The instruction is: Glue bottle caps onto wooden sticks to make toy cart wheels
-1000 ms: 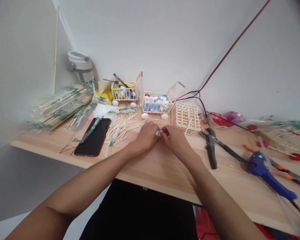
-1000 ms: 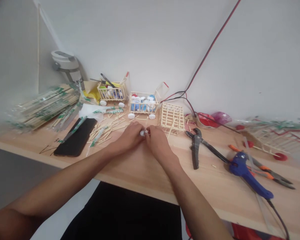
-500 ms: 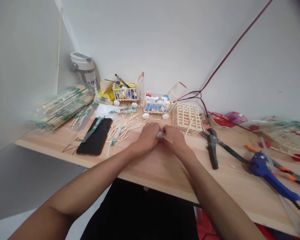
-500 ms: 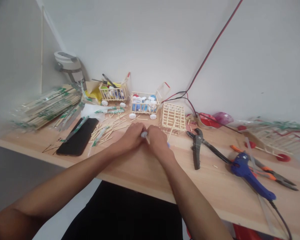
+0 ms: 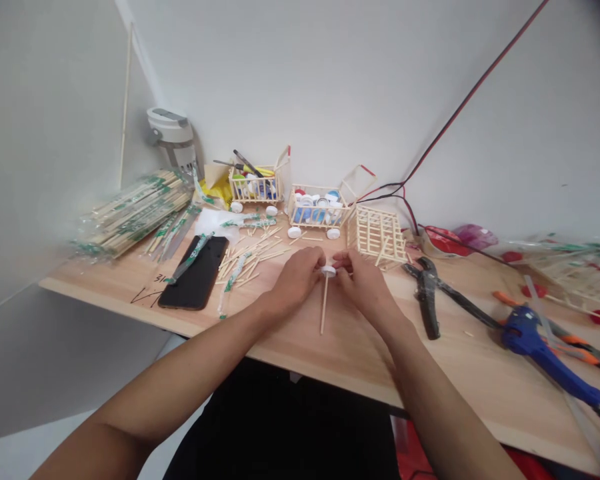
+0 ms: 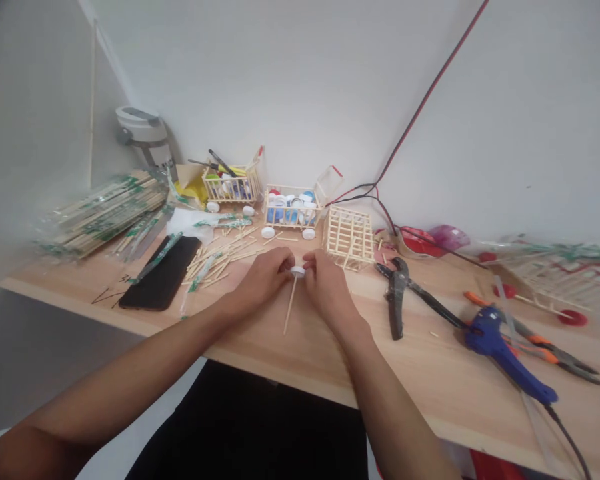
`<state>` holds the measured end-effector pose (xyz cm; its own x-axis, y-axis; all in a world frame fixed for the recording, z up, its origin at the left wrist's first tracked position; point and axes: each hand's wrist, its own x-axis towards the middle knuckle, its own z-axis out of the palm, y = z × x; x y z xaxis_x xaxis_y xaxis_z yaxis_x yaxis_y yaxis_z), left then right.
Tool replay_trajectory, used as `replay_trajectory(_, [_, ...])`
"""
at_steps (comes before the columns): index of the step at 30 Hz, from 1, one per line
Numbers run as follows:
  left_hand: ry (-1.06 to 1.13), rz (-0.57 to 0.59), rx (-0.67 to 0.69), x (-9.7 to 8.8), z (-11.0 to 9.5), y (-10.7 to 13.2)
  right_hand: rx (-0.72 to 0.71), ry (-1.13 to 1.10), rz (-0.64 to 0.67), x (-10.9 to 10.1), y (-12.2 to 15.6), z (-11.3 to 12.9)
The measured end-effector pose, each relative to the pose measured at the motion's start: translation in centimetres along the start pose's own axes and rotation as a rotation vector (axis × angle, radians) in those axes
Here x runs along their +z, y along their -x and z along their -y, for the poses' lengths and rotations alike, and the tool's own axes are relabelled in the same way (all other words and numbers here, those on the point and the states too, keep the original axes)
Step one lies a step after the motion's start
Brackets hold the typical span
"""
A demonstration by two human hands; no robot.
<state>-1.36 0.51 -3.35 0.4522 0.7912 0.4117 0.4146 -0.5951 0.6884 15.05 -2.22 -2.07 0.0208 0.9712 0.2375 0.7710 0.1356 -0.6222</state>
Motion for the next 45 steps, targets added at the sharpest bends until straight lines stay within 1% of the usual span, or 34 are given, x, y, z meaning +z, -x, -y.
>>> replay_trajectory(4, [-0.021, 0.018, -0.002, -0.3, -0.5, -0.2, 0.016, -0.039, -0.049, -0.6, 0.0, 0.3])
replay_trajectory(6, [-0.045, 0.023, -0.003, -0.4, -0.7, -0.4, 0.023, -0.026, -0.087, -1.3, 0.1, 0.9])
replay_trajectory(9, [-0.075, -0.009, -0.018, -0.5, -0.7, -0.5, 0.045, 0.035, -0.132, -2.6, 1.0, 1.6])
replay_trajectory(10, [-0.080, -0.016, -0.021, -0.5, -0.6, -0.5, 0.063, 0.059, -0.124, -3.0, 1.5, 1.8])
replay_trajectory(12, [-0.075, -0.017, -0.014, -0.5, -0.6, -0.5, 0.094, 0.085, -0.040, -3.5, 2.6, 1.9])
replay_trajectory(15, [-0.008, -0.052, -0.027, -0.7, -1.1, -0.7, 0.110, 0.003, 0.131, -3.0, 4.2, 2.1])
replay_trajectory(16, [0.039, -0.086, -0.049, -0.8, -1.4, -0.8, 0.107, -0.063, 0.174, -2.5, 4.6, 2.3])
replay_trajectory(18, [0.167, -0.160, -0.071, -1.1, -2.2, -0.8, 0.105, -0.255, 0.219, -1.5, 5.1, 2.7])
replay_trajectory(21, [0.334, -0.241, -0.006, -1.5, -3.3, -0.6, 0.065, -0.459, 0.196, -0.3, 5.3, 3.6])
replay_trajectory(24, [0.398, -0.294, 0.080, -1.8, -3.9, -0.1, 0.027, -0.519, 0.147, 0.2, 5.4, 4.6])
replay_trajectory(28, [0.465, -0.320, 0.151, -2.1, -4.0, 0.3, 0.025, -0.448, 0.074, -0.3, 5.8, 5.5])
replay_trajectory(31, [0.487, -0.309, 0.216, -2.3, -4.1, 0.5, 0.021, -0.336, 0.020, -0.8, 6.1, 5.6])
replay_trajectory(33, [0.469, -0.325, 0.263, -2.4, -4.2, 0.7, 0.014, -0.271, -0.014, -1.1, 6.2, 5.4])
replay_trajectory(35, [0.426, -0.355, 0.323, -2.6, -4.5, 0.7, 0.001, -0.227, -0.048, -1.2, 6.3, 5.2])
replay_trajectory(38, [0.289, -0.387, 0.409, -2.9, -4.7, 0.8, -0.021, -0.183, -0.078, -1.3, 6.3, 5.0])
replay_trajectory(41, [0.174, -0.390, 0.457, -3.2, -4.5, 0.7, -0.041, -0.147, -0.084, -1.3, 6.3, 5.0])
replay_trajectory(45, [0.125, -0.408, 0.495, -3.3, -4.1, 0.6, -0.070, -0.127, -0.076, -1.6, 6.4, 5.3])
